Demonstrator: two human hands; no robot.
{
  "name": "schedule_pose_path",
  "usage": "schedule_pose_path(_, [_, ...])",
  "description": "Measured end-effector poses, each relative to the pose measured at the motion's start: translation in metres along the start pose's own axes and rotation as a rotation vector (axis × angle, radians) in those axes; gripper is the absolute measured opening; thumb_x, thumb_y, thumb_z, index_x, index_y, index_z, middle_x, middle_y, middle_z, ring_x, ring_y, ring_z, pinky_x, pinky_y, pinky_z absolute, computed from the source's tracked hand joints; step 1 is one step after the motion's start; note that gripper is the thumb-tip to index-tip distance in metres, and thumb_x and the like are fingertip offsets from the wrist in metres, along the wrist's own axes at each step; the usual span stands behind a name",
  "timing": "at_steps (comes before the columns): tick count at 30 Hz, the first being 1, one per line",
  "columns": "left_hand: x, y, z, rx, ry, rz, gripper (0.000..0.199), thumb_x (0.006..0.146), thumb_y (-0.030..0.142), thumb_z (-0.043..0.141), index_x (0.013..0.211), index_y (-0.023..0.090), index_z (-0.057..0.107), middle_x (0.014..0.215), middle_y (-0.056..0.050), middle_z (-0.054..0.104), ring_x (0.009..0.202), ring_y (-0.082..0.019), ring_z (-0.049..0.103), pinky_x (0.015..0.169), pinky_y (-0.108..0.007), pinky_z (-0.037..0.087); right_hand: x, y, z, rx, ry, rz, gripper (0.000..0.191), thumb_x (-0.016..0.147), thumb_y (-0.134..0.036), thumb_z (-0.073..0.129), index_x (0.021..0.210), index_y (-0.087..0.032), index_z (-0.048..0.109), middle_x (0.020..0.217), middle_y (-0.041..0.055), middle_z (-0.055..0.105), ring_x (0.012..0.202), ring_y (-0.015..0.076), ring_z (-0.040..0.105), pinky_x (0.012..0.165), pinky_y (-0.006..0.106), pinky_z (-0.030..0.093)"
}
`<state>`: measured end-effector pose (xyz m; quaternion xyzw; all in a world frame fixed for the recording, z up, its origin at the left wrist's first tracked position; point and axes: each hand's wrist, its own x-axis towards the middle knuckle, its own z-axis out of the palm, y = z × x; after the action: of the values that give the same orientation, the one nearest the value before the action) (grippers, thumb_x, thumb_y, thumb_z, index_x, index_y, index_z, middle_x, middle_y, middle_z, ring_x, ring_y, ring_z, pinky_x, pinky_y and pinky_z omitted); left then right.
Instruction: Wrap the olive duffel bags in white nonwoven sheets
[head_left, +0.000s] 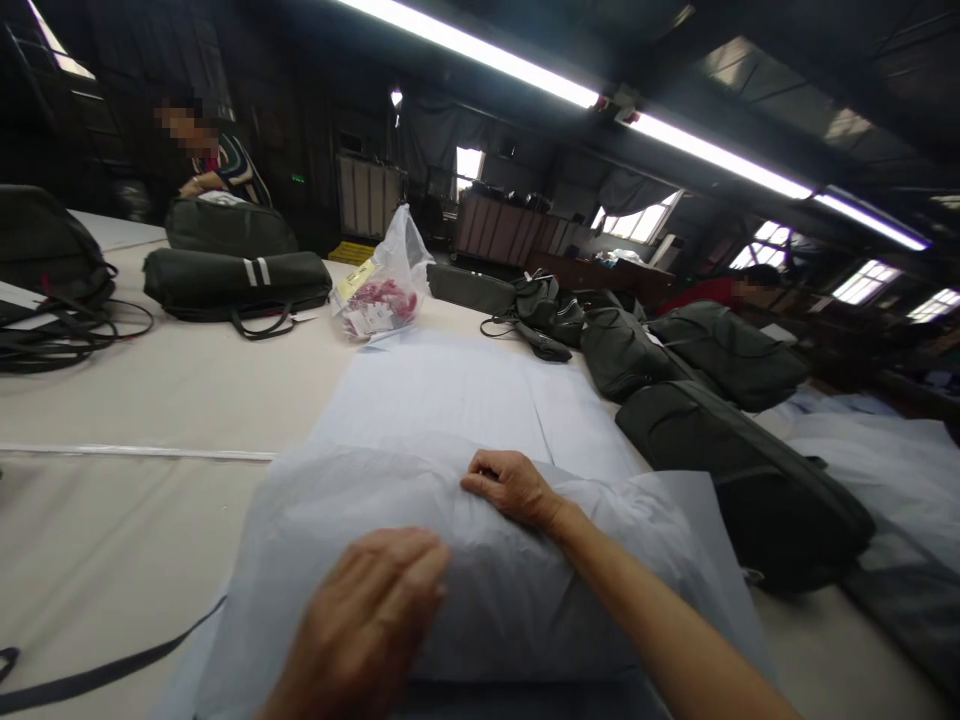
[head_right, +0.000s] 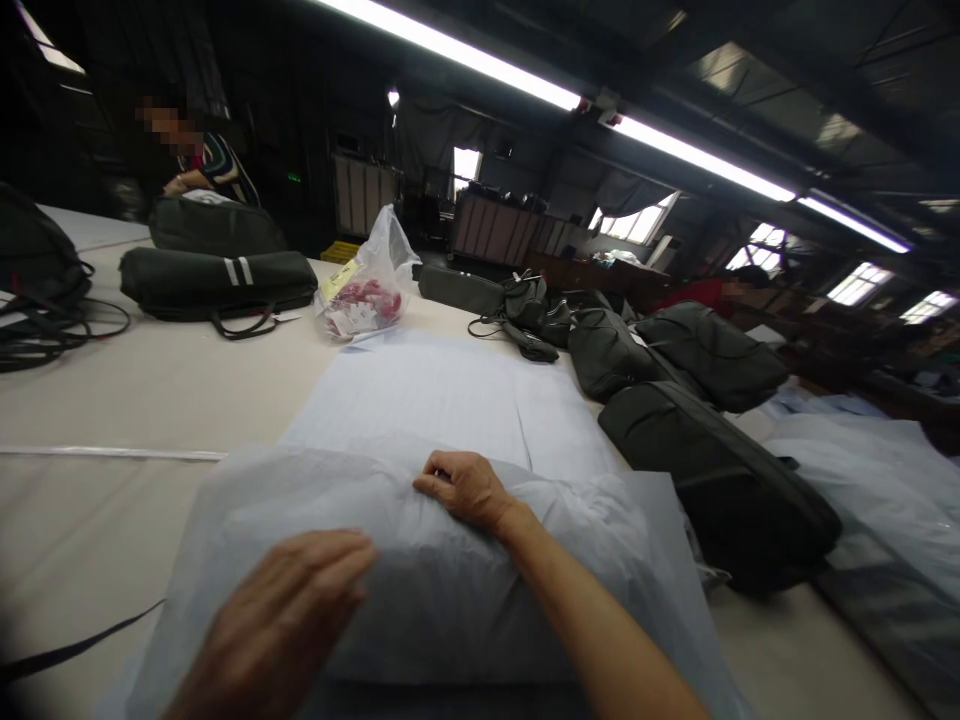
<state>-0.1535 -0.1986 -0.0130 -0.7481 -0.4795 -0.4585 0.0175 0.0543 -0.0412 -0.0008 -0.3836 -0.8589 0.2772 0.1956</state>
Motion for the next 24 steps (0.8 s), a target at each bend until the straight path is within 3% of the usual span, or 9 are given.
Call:
schedule_pose_path(2, [0.007, 0.014, 0.027, 0.074, -0.181, 0.133, 0.036, 0.092, 0.029, 0.056, 0.128, 0.026, 0.060, 0.122, -0.007, 0.069, 0.112, -0.027, 0.064, 0.101, -0.040, 0.047, 0.003, 0.000, -0.001, -0.049, 0.003, -0.003, 0.018, 0.087, -0.037, 0.063, 0.082, -0.020, 0.068, 0.070, -0.0035, 0.064, 0.065, 0.0108, 0.053, 0.062, 0.022, 0.037])
schedule_pose_path(5, [0.012, 0.012, 0.059, 0.239, -0.246, 0.084, 0.044, 0.093, 0.041, 0.054, 0.130, 0.018, 0.059, 0.130, -0.014, 0.064, 0.117, -0.033, 0.062, 0.098, -0.047, 0.049, 0.011, -0.001, -0.009, -0.218, 0.004, 0.008, 0.020, 0.086, -0.042, 0.065, 0.087, -0.023, 0.069, 0.073, -0.0018, 0.067, 0.068, 0.0130, 0.058, 0.064, 0.024, 0.039])
schedule_pose_path(8, [0.012, 0.006, 0.069, 0.330, -0.248, 0.050, 0.045, 0.095, 0.045, 0.050, 0.131, 0.019, 0.058, 0.133, -0.012, 0.063, 0.121, -0.032, 0.059, 0.099, -0.045, 0.050, 0.010, -0.004, -0.029, -0.363, 0.100, 0.040, 0.018, 0.088, -0.040, 0.064, 0.098, -0.025, 0.069, 0.084, 0.0010, 0.071, 0.076, 0.0161, 0.062, 0.070, 0.027, 0.042])
schedule_pose_path(11, [0.015, 0.012, 0.065, 0.427, -0.252, 0.033, 0.041, 0.098, 0.042, 0.044, 0.128, 0.019, 0.061, 0.131, -0.010, 0.065, 0.119, -0.029, 0.061, 0.097, -0.043, 0.052, -0.017, -0.001, -0.062, -0.313, 0.351, 0.051, 0.022, 0.092, -0.034, 0.058, 0.109, -0.024, 0.068, 0.092, 0.0035, 0.071, 0.082, 0.0166, 0.064, 0.078, 0.028, 0.045])
schedule_pose_path(14, [0.020, 0.021, 0.059, 0.465, -0.308, -0.025, 0.042, 0.099, 0.041, 0.040, 0.126, 0.018, 0.062, 0.131, -0.009, 0.065, 0.118, -0.028, 0.062, 0.097, -0.042, 0.052, -0.082, 0.022, -0.107, -0.186, 0.626, 0.135, 0.029, 0.090, -0.041, 0.057, 0.108, -0.022, 0.069, 0.098, 0.0056, 0.072, 0.084, 0.0169, 0.063, 0.083, 0.028, 0.046])
schedule_pose_path(18, [0.024, 0.017, 0.061, 0.417, -0.364, -0.073, 0.044, 0.098, 0.041, 0.038, 0.128, 0.016, 0.059, 0.134, -0.010, 0.062, 0.120, -0.027, 0.060, 0.102, -0.042, 0.046, -0.203, 0.081, -0.170, -0.189, 0.844, 0.473, 0.045, 0.089, -0.051, 0.045, 0.108, -0.017, 0.068, 0.105, 0.0115, 0.072, 0.091, 0.0206, 0.064, 0.085, 0.031, 0.047])
schedule_pose_path(21, [0.020, 0.007, 0.066, 0.446, -0.382, -0.074, 0.045, 0.097, 0.039, 0.037, 0.130, 0.016, 0.057, 0.135, -0.010, 0.061, 0.122, -0.026, 0.058, 0.106, -0.045, 0.041, -0.284, 0.136, -0.200, -0.231, 0.913, 0.761, 0.050, 0.083, -0.053, 0.043, 0.095, -0.013, 0.071, 0.089, 0.0148, 0.073, 0.084, 0.0258, 0.066, 0.080, 0.037, 0.049])
schedule_pose_path(24, [0.016, 0.005, 0.065, 0.521, -0.395, -0.020, 0.043, 0.096, 0.024, 0.029, 0.124, 0.027, 0.062, 0.134, -0.001, 0.063, 0.125, -0.023, 0.055, 0.108, -0.050, 0.035, -0.332, 0.195, -0.205, -0.188, 0.872, 0.948, 0.043, 0.073, -0.054, 0.053, 0.077, -0.015, 0.072, 0.077, 0.0134, 0.073, 0.079, 0.0283, 0.067, 0.076, 0.037, 0.050])
